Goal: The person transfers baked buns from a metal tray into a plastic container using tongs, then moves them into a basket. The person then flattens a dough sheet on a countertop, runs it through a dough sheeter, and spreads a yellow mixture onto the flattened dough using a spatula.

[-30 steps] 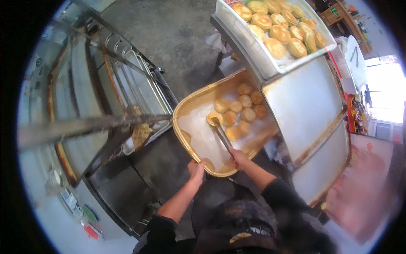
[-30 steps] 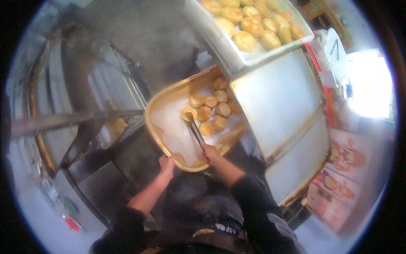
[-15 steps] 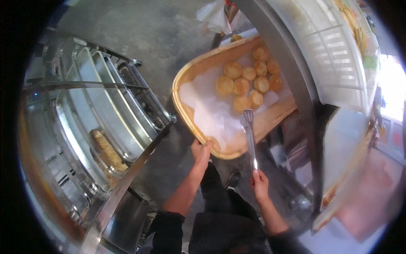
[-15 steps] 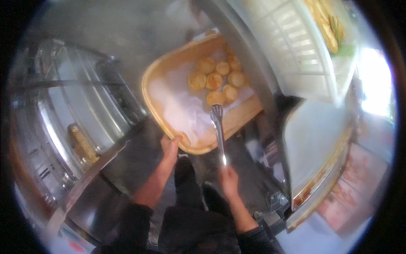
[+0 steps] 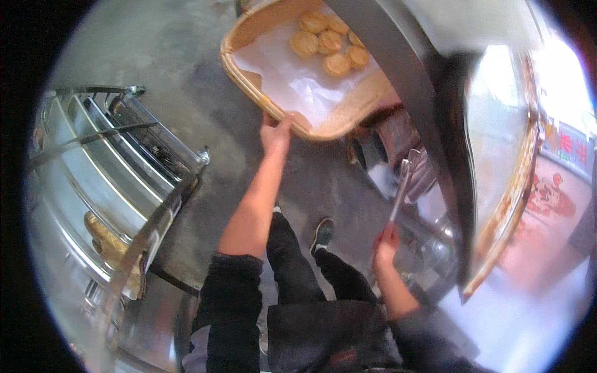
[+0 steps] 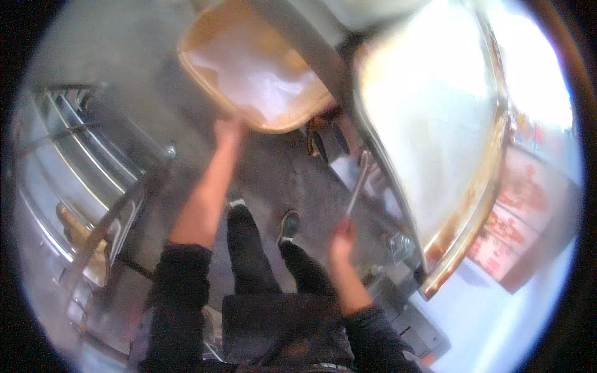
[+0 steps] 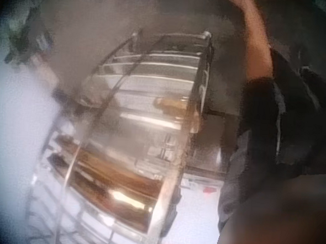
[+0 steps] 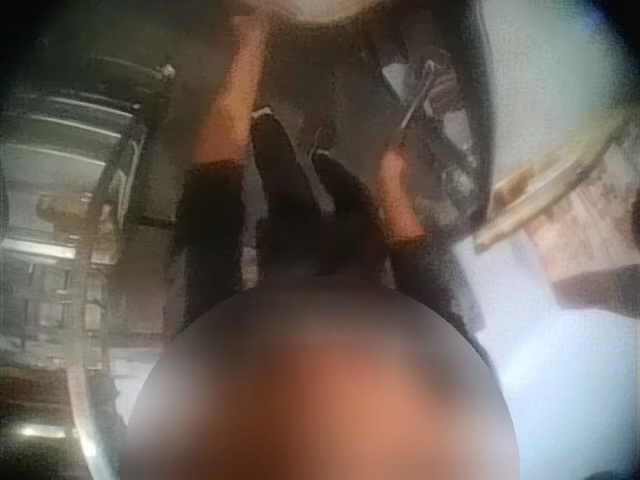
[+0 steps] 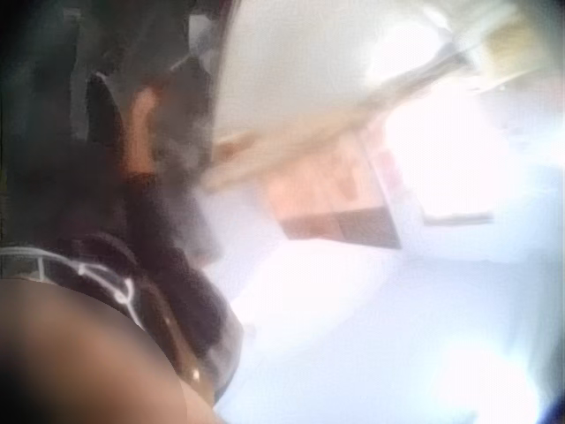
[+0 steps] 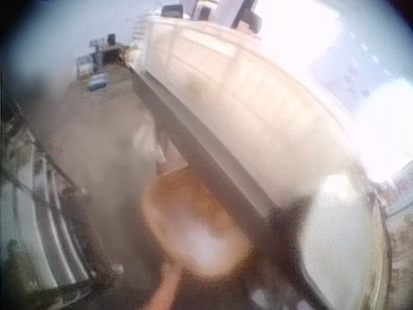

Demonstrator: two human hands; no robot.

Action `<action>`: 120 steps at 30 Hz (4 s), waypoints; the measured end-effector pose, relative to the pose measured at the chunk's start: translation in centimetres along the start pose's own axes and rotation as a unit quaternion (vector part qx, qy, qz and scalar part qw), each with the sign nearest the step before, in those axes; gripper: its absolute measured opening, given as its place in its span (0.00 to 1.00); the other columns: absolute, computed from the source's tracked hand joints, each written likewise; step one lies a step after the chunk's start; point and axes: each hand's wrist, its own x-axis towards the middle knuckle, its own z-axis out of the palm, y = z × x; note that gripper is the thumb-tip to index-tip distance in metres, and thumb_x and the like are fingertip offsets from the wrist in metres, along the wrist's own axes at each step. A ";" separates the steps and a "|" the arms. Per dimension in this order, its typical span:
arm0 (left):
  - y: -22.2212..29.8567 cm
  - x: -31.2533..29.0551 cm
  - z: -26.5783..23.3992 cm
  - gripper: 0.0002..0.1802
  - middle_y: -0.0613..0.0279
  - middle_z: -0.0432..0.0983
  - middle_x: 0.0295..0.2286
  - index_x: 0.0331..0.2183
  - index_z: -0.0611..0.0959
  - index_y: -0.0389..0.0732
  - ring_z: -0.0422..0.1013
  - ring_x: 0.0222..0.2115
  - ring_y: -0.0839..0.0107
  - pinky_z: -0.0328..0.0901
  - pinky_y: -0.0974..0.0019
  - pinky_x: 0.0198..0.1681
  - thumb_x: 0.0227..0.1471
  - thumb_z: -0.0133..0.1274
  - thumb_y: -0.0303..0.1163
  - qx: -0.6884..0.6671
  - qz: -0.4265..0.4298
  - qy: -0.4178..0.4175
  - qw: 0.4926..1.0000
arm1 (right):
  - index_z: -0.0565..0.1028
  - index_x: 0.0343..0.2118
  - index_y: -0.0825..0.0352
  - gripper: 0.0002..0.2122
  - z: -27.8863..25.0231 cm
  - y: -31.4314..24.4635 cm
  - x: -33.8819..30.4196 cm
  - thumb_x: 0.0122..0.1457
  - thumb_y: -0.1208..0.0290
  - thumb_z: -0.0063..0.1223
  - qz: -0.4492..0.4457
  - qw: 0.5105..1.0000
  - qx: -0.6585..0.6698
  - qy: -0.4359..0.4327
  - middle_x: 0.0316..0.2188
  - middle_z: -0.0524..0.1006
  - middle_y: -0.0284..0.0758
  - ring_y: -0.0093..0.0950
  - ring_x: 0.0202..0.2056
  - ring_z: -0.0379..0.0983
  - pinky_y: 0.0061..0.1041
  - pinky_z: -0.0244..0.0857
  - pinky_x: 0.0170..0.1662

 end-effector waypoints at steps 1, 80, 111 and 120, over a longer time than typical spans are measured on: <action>-0.4 0.0 -1.3 0.46 0.56 0.76 0.49 0.67 0.61 0.34 0.73 0.43 0.69 0.68 0.62 0.46 0.54 0.65 0.36 -0.006 0.050 -0.010 0.999 | 0.75 0.39 0.61 0.17 0.1 0.3 1.6 0.71 0.50 0.47 -0.014 0.999 -0.011 0.029 0.25 0.72 0.28 0.22 0.25 0.67 0.25 0.61 0.28; 3.4 -37.0 -5.0 0.27 0.62 0.69 0.56 0.64 0.67 0.40 0.67 0.56 0.65 0.63 0.61 0.60 0.69 0.45 0.41 -0.069 -0.137 -0.373 0.915 | 0.69 0.63 0.66 0.29 -8.0 -5.5 -30.2 0.56 0.70 0.55 -0.622 0.748 0.074 -0.220 0.60 0.69 0.53 0.50 0.63 0.65 0.40 0.59 0.66; 30.9 -50.8 18.3 0.28 0.57 0.70 0.53 0.62 0.67 0.39 0.66 0.55 0.64 0.61 0.60 0.62 0.66 0.51 0.40 0.007 0.195 -0.647 0.737 | 0.64 0.66 0.69 0.30 -20.4 -28.2 -36.5 0.60 0.77 0.58 -0.537 0.787 0.202 -0.226 0.68 0.61 0.43 0.35 0.68 0.57 0.34 0.57 0.67; 36.0 -46.1 18.9 0.29 0.56 0.70 0.52 0.61 0.67 0.39 0.66 0.55 0.64 0.61 0.60 0.63 0.65 0.53 0.40 -0.003 0.192 -0.666 0.721 | 0.61 0.67 0.71 0.35 -15.9 -34.7 -38.4 0.57 0.79 0.63 -0.490 0.780 0.177 -0.345 0.68 0.60 0.43 0.32 0.69 0.55 0.32 0.58 0.67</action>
